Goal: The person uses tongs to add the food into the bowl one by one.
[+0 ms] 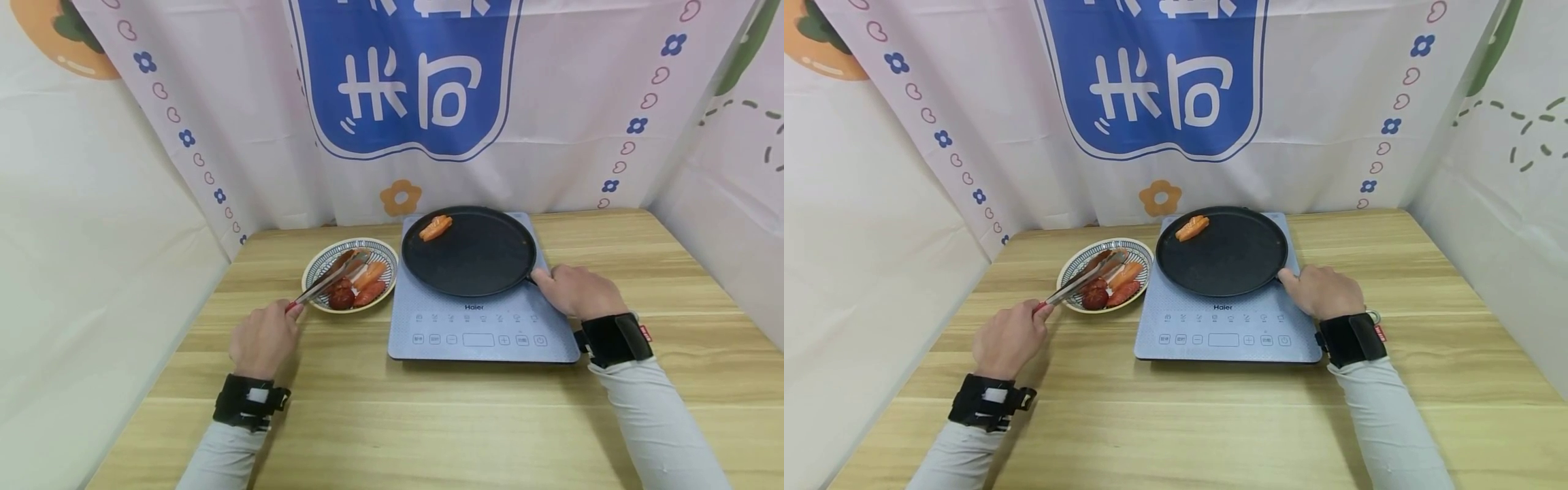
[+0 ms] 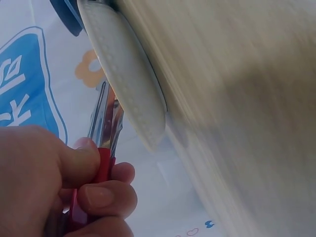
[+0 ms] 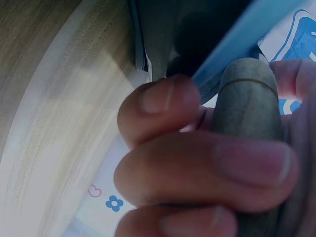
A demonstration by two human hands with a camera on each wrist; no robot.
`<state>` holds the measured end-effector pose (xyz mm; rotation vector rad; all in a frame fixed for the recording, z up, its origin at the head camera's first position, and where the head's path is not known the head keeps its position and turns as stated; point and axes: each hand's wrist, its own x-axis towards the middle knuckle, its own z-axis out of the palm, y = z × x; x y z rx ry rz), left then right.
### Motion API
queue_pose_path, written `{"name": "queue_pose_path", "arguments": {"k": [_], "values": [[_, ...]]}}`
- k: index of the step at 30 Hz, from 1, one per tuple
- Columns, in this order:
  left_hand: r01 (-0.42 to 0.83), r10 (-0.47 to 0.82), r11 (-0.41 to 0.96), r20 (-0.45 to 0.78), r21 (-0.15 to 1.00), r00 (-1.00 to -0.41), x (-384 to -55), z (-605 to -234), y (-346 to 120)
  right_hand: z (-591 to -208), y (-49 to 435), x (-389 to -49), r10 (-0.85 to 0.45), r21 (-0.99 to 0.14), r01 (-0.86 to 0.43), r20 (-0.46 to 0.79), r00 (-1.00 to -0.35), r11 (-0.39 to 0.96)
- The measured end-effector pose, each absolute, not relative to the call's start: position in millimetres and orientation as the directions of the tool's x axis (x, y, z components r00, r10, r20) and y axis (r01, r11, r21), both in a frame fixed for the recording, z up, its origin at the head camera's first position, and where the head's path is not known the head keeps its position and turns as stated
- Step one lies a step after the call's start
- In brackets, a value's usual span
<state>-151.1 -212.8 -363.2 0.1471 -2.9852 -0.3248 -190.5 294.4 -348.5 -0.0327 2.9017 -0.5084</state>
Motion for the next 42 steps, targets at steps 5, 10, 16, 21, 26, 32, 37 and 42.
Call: {"name": "queue_pose_path", "arguments": {"k": [5,10,16,21,26,32,37,42], "values": [[-0.077,-0.111,0.971,0.140,0.228,-0.984,-150,-362,-212,-348,294,-190,-0.056,-0.340,0.012,-0.188,-0.980,0.940],[-0.077,-0.115,0.971,0.161,0.227,-0.980,-149,-361,-209,-348,294,-189,-0.054,-0.342,0.012,-0.185,-0.981,0.940],[-0.085,-0.127,0.972,0.189,0.217,-0.974,-148,-357,-207,-348,294,-189,-0.054,-0.342,0.014,-0.189,-0.981,0.940],[-0.074,-0.121,0.974,0.215,0.213,-0.969,-148,-355,-205,-348,295,-189,-0.051,-0.336,0.015,-0.187,-0.981,0.942],[-0.064,-0.110,0.977,0.223,0.205,-0.969,-147,-352,-202,-348,295,-189,-0.052,-0.334,0.014,-0.189,-0.981,0.942],[-0.051,-0.101,0.979,0.254,0.196,-0.962,-147,-348,-199,-348,295,-189,-0.050,-0.334,0.020,-0.198,-0.979,0.942],[-0.049,-0.102,0.980,0.275,0.191,-0.956,-145,-345,-197,-348,294,-190,-0.054,-0.330,0.015,-0.198,-0.979,0.944],[-0.032,-0.091,0.981,0.307,0.194,-0.947,-144,-340,-194,-348,294,-190,-0.054,-0.330,0.013,-0.192,-0.980,0.944]]}}
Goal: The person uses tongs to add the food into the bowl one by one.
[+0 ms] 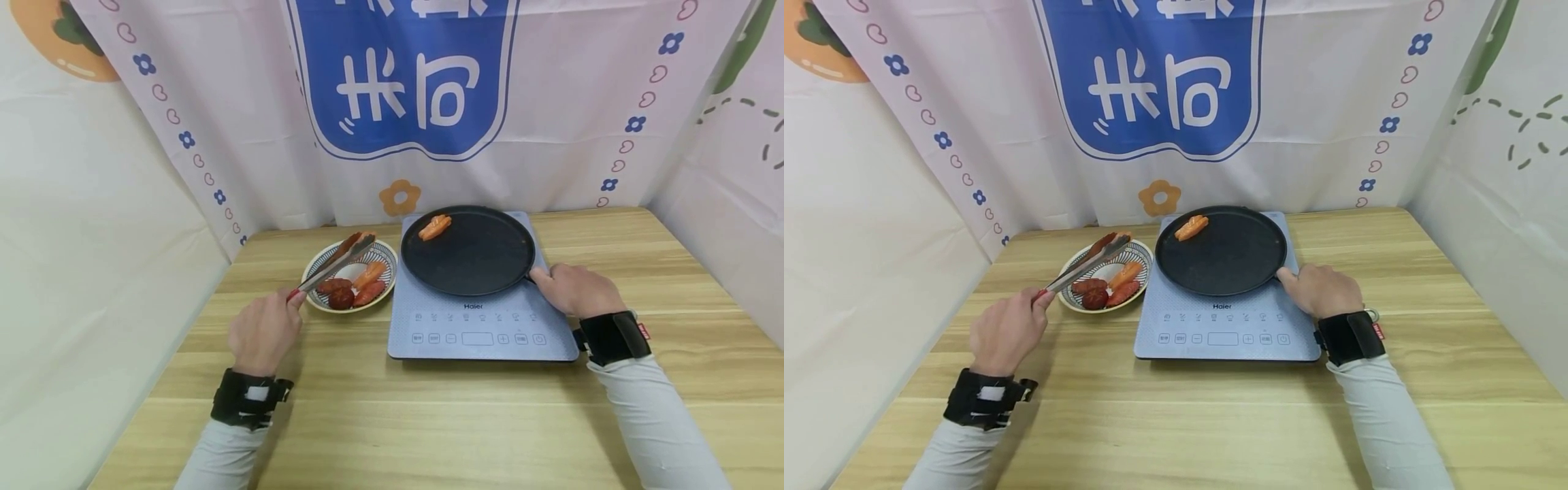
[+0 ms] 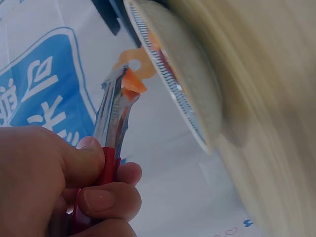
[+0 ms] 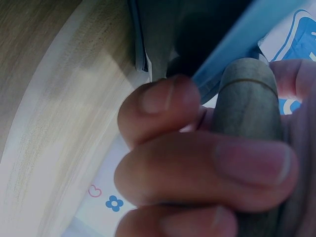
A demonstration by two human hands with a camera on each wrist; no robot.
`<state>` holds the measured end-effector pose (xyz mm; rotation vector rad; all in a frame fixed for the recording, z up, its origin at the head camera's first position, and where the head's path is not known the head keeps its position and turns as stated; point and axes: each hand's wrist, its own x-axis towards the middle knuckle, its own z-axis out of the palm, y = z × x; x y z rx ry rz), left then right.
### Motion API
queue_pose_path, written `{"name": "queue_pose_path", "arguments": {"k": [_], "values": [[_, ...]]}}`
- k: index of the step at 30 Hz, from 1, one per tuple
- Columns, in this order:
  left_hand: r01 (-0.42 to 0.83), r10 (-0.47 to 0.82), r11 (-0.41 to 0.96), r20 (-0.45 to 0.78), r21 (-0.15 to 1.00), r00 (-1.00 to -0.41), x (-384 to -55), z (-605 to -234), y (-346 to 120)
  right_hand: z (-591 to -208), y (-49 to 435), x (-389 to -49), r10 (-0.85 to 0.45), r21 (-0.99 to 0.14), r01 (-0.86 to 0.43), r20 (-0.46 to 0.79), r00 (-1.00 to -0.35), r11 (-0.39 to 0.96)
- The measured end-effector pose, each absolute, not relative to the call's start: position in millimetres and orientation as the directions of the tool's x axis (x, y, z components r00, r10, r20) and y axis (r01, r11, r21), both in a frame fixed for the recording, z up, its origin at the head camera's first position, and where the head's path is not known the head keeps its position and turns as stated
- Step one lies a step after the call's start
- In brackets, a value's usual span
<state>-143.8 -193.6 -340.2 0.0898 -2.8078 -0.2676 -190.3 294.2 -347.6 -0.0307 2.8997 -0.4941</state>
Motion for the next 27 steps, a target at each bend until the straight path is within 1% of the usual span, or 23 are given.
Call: {"name": "queue_pose_path", "arguments": {"k": [7,13,19,27], "values": [[-0.009,-0.068,0.980,0.296,0.196,-0.953,-141,-328,-183,-346,294,-189,-0.058,-0.329,0.008,-0.188,-0.980,0.944],[0.021,-0.037,0.983,0.311,0.181,-0.950,-137,-318,-171,-346,294,-189,-0.057,-0.330,0.009,-0.190,-0.980,0.944],[0.036,-0.021,0.984,0.318,0.174,-0.948,-136,-313,-160,-347,294,-190,-0.052,-0.326,0.012,-0.188,-0.981,0.945],[0.068,0.020,0.989,0.329,0.132,-0.944,-139,-312,-146,-346,294,-189,-0.051,-0.329,0.010,-0.177,-0.983,0.944]]}}
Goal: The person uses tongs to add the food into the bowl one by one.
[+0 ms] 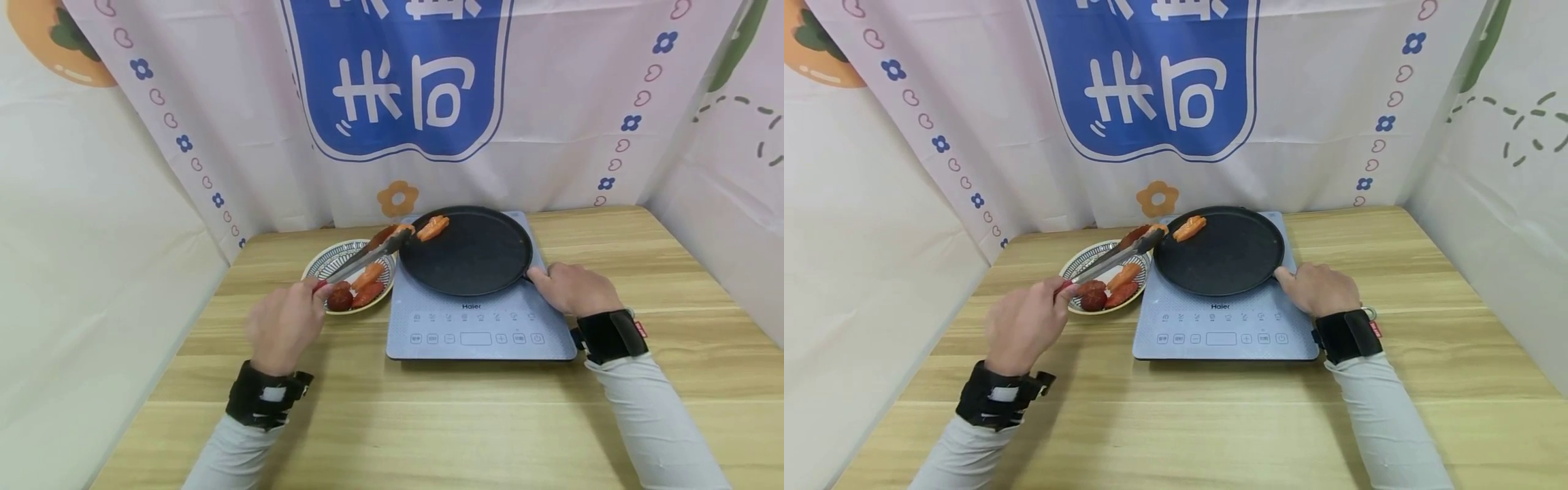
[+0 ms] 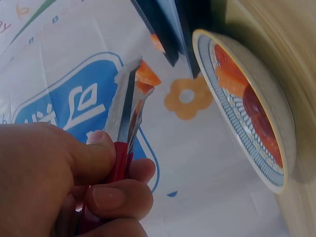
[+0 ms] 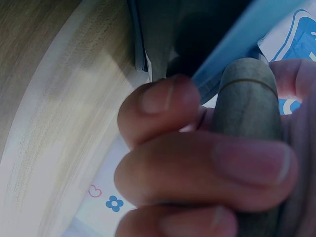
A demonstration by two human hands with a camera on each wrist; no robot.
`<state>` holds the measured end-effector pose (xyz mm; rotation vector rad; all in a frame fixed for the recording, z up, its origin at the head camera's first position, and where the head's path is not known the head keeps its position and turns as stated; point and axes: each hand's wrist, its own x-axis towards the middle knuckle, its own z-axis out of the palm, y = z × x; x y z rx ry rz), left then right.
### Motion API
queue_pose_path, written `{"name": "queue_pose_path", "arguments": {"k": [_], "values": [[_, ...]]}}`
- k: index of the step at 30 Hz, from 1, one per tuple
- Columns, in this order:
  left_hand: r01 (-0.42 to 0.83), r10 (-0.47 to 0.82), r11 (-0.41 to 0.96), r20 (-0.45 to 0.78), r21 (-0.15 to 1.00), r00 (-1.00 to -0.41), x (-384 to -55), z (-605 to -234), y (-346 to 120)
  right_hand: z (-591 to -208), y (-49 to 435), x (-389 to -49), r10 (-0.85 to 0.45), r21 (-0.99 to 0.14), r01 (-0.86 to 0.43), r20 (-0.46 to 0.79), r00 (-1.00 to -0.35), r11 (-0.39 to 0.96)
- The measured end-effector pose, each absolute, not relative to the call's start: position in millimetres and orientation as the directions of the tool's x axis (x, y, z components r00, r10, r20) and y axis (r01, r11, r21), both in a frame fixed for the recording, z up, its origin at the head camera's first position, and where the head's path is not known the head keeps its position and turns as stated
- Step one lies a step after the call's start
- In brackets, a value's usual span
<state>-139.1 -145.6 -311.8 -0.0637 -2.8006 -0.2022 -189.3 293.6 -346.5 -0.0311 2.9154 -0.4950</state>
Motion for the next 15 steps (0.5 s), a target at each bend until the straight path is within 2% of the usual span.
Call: {"name": "queue_pose_path", "arguments": {"k": [15], "values": [[0.110,0.076,0.990,0.319,0.092,-0.945,-152,-322,-112,-344,294,-189,-0.053,-0.324,0.009,-0.183,-0.982,0.946]]}}
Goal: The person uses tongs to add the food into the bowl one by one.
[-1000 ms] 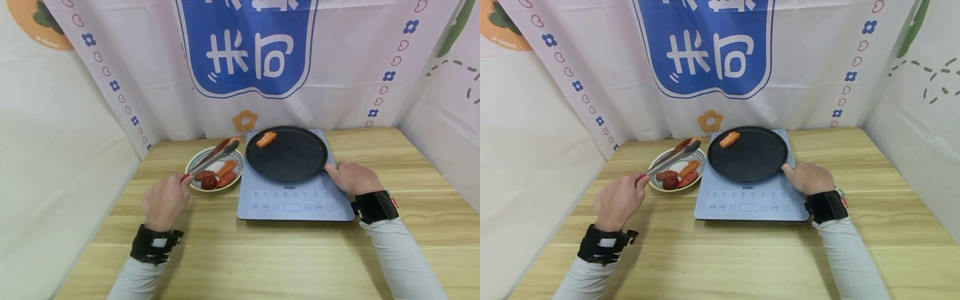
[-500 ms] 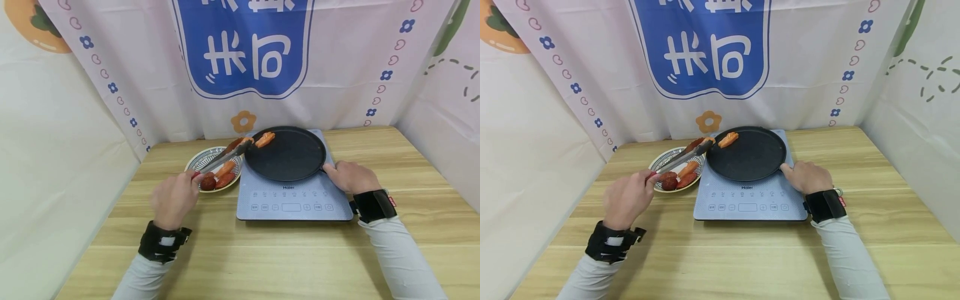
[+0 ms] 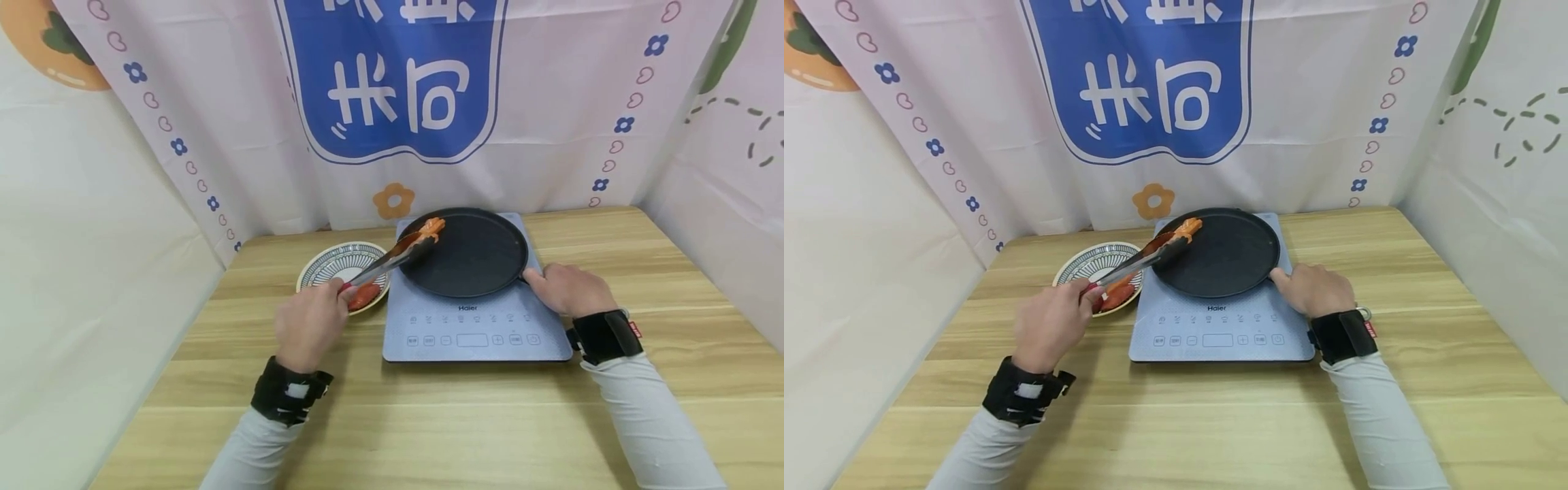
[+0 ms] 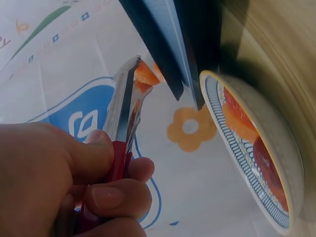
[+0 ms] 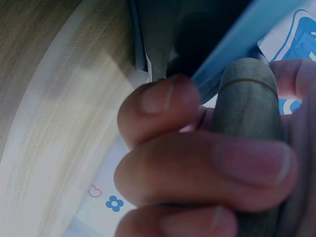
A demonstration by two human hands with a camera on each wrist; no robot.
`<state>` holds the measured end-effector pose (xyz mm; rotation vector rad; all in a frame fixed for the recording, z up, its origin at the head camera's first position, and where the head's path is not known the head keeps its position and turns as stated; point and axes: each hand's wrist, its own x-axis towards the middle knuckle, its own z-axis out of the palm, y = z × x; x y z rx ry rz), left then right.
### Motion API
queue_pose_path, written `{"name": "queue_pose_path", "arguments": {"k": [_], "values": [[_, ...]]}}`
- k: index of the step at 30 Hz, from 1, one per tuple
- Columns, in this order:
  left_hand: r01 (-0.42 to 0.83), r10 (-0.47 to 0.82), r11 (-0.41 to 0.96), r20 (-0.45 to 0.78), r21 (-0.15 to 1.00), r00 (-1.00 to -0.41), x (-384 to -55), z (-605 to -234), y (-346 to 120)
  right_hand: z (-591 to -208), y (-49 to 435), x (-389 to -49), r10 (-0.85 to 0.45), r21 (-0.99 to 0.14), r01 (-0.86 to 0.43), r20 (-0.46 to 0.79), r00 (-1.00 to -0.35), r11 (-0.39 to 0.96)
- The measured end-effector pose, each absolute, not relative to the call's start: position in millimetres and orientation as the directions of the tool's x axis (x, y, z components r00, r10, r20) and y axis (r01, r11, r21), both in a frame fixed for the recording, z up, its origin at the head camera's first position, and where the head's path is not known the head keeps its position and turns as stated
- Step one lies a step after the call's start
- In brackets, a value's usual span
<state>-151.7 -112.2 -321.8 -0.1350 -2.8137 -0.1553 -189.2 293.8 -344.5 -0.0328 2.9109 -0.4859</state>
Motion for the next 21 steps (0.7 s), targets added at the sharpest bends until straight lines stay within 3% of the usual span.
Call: {"name": "queue_pose_path", "arguments": {"k": [21], "values": [[0.129,0.099,0.989,0.328,0.071,-0.939,-155.2,-331.7,-103.7,-347.1,293.4,-190.8,-0.047,-0.327,0.017,-0.186,-0.981,0.945]]}}
